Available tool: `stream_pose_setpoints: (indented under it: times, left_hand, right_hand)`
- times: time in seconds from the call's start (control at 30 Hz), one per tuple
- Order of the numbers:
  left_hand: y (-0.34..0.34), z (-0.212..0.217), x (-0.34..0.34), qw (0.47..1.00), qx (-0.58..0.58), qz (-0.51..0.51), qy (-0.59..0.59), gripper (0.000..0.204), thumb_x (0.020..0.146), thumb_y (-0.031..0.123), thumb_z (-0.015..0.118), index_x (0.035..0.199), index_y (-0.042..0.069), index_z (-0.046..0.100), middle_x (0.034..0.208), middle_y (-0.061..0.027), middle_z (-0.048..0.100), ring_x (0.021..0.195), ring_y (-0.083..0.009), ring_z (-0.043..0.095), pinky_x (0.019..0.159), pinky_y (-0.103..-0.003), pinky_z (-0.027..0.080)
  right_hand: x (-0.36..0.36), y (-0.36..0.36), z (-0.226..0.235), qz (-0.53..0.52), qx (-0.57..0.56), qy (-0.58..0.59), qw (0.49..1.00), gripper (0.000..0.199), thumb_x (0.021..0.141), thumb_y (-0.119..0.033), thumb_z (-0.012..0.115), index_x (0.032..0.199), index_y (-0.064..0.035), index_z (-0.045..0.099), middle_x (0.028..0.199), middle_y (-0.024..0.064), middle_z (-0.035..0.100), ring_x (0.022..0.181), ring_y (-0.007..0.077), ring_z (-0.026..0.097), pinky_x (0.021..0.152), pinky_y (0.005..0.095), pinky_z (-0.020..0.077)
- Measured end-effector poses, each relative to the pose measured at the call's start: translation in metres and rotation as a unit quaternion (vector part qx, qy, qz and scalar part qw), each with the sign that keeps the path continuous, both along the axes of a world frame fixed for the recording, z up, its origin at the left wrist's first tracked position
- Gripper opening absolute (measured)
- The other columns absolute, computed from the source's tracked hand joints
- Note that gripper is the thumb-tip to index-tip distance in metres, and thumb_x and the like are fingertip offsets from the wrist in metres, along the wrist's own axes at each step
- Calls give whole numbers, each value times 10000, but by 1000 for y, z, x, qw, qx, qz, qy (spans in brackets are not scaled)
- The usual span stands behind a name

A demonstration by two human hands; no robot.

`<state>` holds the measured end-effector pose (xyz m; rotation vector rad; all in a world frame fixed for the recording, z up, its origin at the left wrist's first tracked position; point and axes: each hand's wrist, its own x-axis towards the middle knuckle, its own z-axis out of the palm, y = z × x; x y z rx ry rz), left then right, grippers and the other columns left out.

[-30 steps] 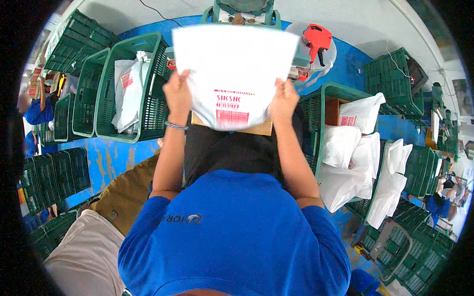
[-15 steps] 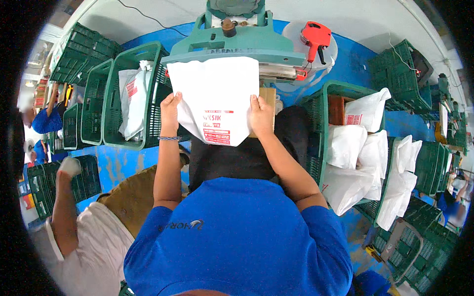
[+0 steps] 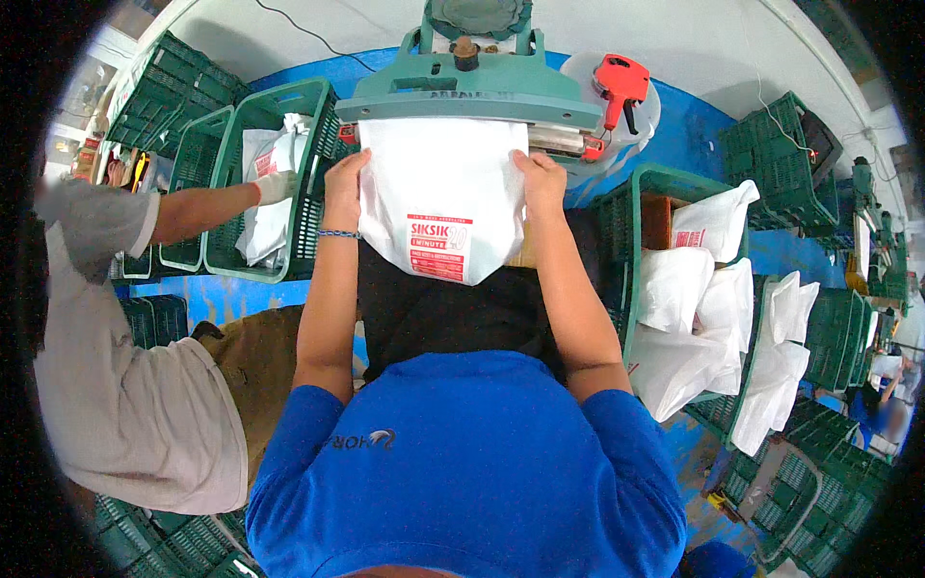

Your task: The person carries a yellow basket of white plastic bags to a heat-sealing station. They repeatedly place each bag on the sealer, press the lever to seal it, and drop the sealed bag into a green crate. The process is repeated for multiple bags throughout the clip.

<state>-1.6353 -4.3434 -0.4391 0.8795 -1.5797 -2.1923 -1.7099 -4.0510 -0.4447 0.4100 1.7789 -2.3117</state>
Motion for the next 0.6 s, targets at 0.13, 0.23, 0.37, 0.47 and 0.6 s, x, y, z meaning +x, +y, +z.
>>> stream_pose_setpoints:
  times: [0.13,0.23,0.37,0.47,0.6]
  left_hand:
    - [-6,-15,-8,1000,-10,-4,-8,185,759,90,709,882,-40,663,849,-88,663,716,-157,614,663,-258,481]
    - [-5,-7,-14,1000,-28,-2,-5,184,757,96,707,868,-46,669,848,-91,664,729,-159,613,673,-269,480]
    - [-3,4,-19,998,-56,-6,-3,206,760,103,704,887,-55,669,856,-89,661,746,-156,610,682,-265,474]
    - [-2,4,-18,999,-30,-13,8,218,757,95,704,894,-70,670,855,-84,661,744,-144,599,692,-257,459]
    - [-4,3,-18,999,-21,-28,-10,248,795,112,669,956,-75,655,905,-98,666,780,-159,618,714,-262,473]
  right_hand:
    - [-7,7,-3,-11,49,-11,999,188,762,-92,723,840,52,631,778,86,640,668,172,588,646,282,459]
    - [-22,11,-4,9,70,22,997,215,766,-112,720,858,62,635,806,102,648,679,169,591,659,273,459]
    - [-35,9,-8,-9,90,22,996,247,771,-117,707,899,83,641,836,101,659,763,170,593,729,294,455]
    - [-34,7,-11,-25,150,68,986,213,768,-124,709,865,60,666,807,65,643,761,145,561,714,288,430]
    - [-28,10,-7,9,136,45,990,170,802,-171,692,836,-5,691,791,17,627,748,105,527,682,265,408]
